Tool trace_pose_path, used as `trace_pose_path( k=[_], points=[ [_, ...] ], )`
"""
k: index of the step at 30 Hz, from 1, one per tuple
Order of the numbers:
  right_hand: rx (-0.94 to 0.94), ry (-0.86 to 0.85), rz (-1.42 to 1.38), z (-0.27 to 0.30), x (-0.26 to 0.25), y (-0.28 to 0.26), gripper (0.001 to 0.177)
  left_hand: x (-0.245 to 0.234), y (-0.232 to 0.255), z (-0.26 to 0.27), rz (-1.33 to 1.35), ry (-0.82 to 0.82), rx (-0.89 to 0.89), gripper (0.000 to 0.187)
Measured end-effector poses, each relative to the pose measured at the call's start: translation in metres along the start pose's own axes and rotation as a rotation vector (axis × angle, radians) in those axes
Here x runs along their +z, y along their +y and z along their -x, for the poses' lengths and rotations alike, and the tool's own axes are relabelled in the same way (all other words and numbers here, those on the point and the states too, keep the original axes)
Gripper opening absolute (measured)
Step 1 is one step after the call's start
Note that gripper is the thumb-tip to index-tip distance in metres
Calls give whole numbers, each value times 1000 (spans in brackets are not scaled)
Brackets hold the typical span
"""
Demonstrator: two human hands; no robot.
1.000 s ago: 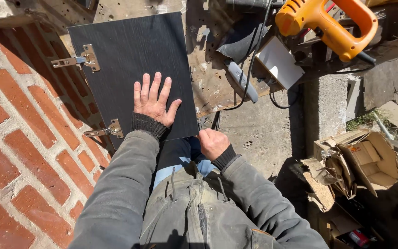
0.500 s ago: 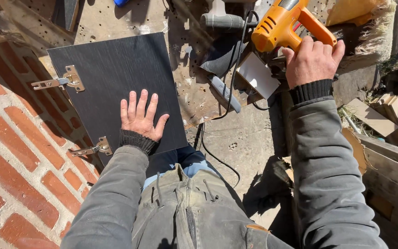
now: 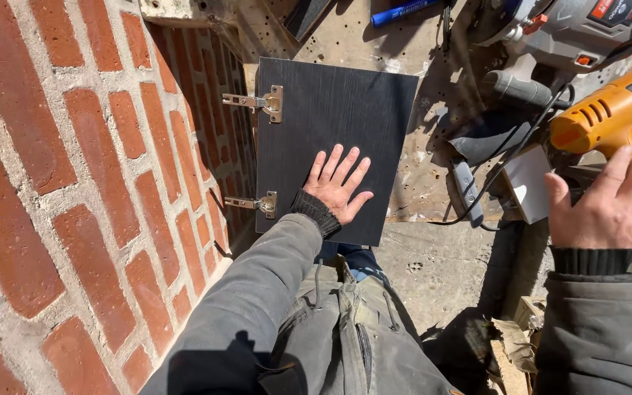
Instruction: Preparing and finishing a cabinet door panel, including edge trimming, hinge installation, and measuring.
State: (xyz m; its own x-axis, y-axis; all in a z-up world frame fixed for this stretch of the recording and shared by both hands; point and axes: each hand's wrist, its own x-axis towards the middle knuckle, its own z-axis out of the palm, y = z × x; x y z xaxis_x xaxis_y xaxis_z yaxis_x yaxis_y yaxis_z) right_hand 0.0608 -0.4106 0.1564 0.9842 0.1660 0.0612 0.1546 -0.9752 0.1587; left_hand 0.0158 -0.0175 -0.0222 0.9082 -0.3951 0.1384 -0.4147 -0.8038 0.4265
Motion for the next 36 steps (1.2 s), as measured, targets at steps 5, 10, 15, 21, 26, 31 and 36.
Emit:
trace_pose_path(
  k=[5,10,15,21,26,31,36],
  points=[
    [19,-139,-516,81,9,-175,56,-7,5,-1,3,-34,-18,70],
    [179,-198,-700,134,61,-247,81,-10,4,-4,9,-31,-17,70],
    [195,-119,-635,148,88,-252,53,-10,4,-4,28,-49,-25,71],
    [5,-14,-531,160,102,-241,33,-7,6,0,3,-18,-25,71],
    [-74,97,-631,159,107,-235,17,-5,5,-1,18,-46,-36,70],
    [-107,62,-669,159,105,-228,17,-9,8,1,7,-60,-32,70],
    [-137,120,-726,154,103,-225,17,-10,8,-1,9,-89,-38,71]
  ],
)
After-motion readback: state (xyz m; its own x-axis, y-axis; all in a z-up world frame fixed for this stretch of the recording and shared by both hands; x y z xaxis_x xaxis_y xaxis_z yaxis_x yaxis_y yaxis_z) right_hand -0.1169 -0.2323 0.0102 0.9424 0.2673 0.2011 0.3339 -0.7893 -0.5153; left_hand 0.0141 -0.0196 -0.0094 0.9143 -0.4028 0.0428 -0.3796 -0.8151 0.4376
